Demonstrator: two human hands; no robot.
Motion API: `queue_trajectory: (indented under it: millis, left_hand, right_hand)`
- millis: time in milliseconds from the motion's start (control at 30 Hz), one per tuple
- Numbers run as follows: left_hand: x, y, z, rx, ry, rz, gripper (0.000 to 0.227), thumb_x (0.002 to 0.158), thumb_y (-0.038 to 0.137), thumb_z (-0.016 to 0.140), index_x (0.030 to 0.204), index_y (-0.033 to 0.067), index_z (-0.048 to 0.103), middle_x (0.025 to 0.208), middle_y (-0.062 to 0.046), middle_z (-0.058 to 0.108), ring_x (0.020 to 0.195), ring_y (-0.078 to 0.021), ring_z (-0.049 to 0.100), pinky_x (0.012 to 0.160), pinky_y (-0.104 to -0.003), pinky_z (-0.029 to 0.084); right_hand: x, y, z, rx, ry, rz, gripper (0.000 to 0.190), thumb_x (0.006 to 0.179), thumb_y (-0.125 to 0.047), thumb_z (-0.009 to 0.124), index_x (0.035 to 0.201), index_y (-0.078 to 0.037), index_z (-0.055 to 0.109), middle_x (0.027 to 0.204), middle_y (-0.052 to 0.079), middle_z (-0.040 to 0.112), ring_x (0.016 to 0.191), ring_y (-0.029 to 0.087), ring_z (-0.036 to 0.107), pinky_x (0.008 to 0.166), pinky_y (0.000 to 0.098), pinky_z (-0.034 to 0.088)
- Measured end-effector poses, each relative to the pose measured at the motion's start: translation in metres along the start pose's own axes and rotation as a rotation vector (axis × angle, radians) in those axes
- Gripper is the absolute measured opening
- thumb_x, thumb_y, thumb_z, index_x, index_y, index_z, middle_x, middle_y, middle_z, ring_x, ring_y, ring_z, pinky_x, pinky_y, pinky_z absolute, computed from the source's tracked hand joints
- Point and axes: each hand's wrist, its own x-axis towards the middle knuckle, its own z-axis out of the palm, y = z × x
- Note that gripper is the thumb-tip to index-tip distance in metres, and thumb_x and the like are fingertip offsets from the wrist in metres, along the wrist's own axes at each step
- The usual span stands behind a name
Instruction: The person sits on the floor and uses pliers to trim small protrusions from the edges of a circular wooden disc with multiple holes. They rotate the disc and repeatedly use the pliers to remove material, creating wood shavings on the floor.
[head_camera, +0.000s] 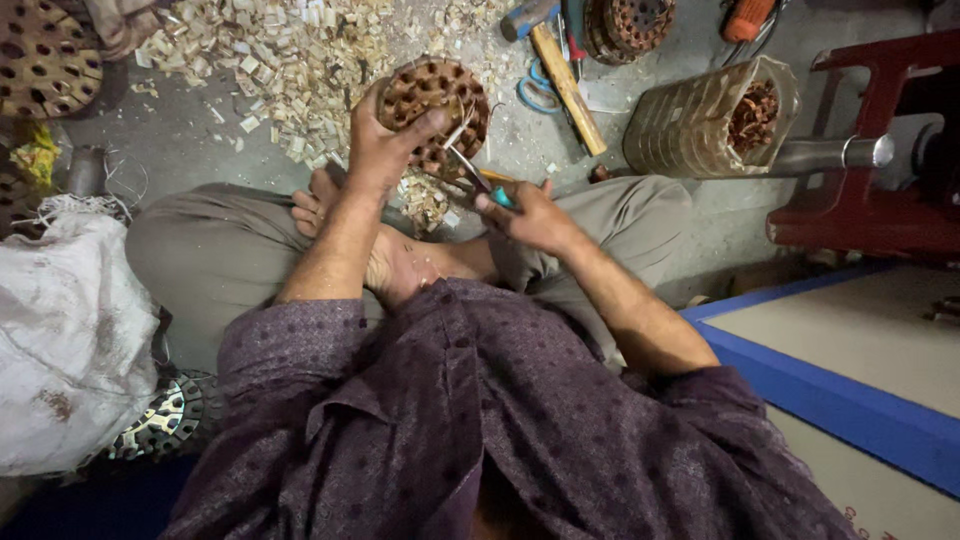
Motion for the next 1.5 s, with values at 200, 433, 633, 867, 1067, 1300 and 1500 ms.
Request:
queue_trajectory:
  millis: [200,433,633,867,1067,1300,1500]
  left_hand:
    - [0.004,-0.007,0.000,0.081,0.123,0.049,0.064,0.079,0.040,0.093,0.122,0.0031,0.064,0.112,-0.009,0.076,0.103,-0.0203,0.075,0.095,-0.035,0.063]
    - [0.002,-0.016,-0.008,0.369,0.253,0.201,0.056,0.086,0.042,0.090,0.117,0.0018,0.067,0.106,-0.011,0.078,0.095,-0.0233,0.078,0.090,-0.035,0.061]
    - [0.004,-0.028,-0.003,0.703,0.352,0.283,0.076,0.090,0.041,0.094,0.130,-0.0113,0.055,0.118,-0.028,0.065,0.110,-0.0374,0.067,0.095,-0.051,0.056]
    - [0.005,0.003,-0.002,0.033,0.057,0.139,0.061,0.084,0.038,0.092,0.124,0.0024,0.063,0.113,-0.009,0.075,0.104,-0.0189,0.076,0.096,-0.036,0.065]
    - [-0.001,0.013,0.001,-0.113,-0.042,0.075,0.065,0.080,0.034,0.096,0.125,0.0018,0.064,0.115,-0.008,0.075,0.106,-0.0184,0.074,0.098,-0.034,0.062]
    - [0.002,0.004,-0.009,-0.169,-0.271,0.033,0.073,0.072,0.039,0.096,0.127,0.0045,0.065,0.118,-0.005,0.075,0.115,-0.0195,0.073,0.108,-0.037,0.062]
    - [0.006,-0.003,-0.009,-0.236,-0.391,-0.024,0.074,0.078,0.037,0.099,0.133,0.0012,0.064,0.120,-0.009,0.074,0.117,-0.0242,0.069,0.110,-0.042,0.058]
  right_hand:
    - [0.013,-0.017,0.023,-0.202,0.378,0.031,0.035,0.100,-0.032,0.052,0.125,-0.008,0.061,0.103,0.021,0.073,0.104,0.042,0.069,0.102,0.0797,0.024]
    - [0.005,-0.044,0.015,-0.260,0.341,0.038,0.036,0.101,-0.021,0.041,0.131,-0.007,0.054,0.127,0.021,0.065,0.112,0.043,0.065,0.095,0.0871,0.022]
    - [0.002,-0.043,0.006,-0.297,0.297,-0.013,0.037,0.103,-0.006,0.038,0.136,-0.004,0.054,0.116,0.022,0.070,0.101,0.039,0.072,0.101,0.0830,0.028]
    - [0.009,-0.008,-0.018,0.194,0.098,-0.143,0.040,0.101,-0.040,0.066,0.114,-0.003,0.076,0.087,0.010,0.076,0.082,0.025,0.070,0.076,0.0412,0.057]
    - [0.016,0.019,-0.006,0.464,-0.132,0.045,0.047,0.093,-0.053,0.070,0.105,-0.009,0.078,0.089,0.005,0.078,0.077,0.018,0.068,0.079,0.0330,0.056]
    - [0.012,0.074,0.047,1.107,-0.709,-0.043,0.055,0.099,-0.057,0.063,0.112,-0.003,0.061,0.082,0.005,0.062,0.067,0.015,0.060,0.060,0.0319,0.049]
    - [0.051,0.115,0.120,1.657,-1.370,-0.464,0.053,0.101,-0.047,0.055,0.116,0.004,0.054,0.079,0.005,0.058,0.061,0.009,0.061,0.048,0.0278,0.048]
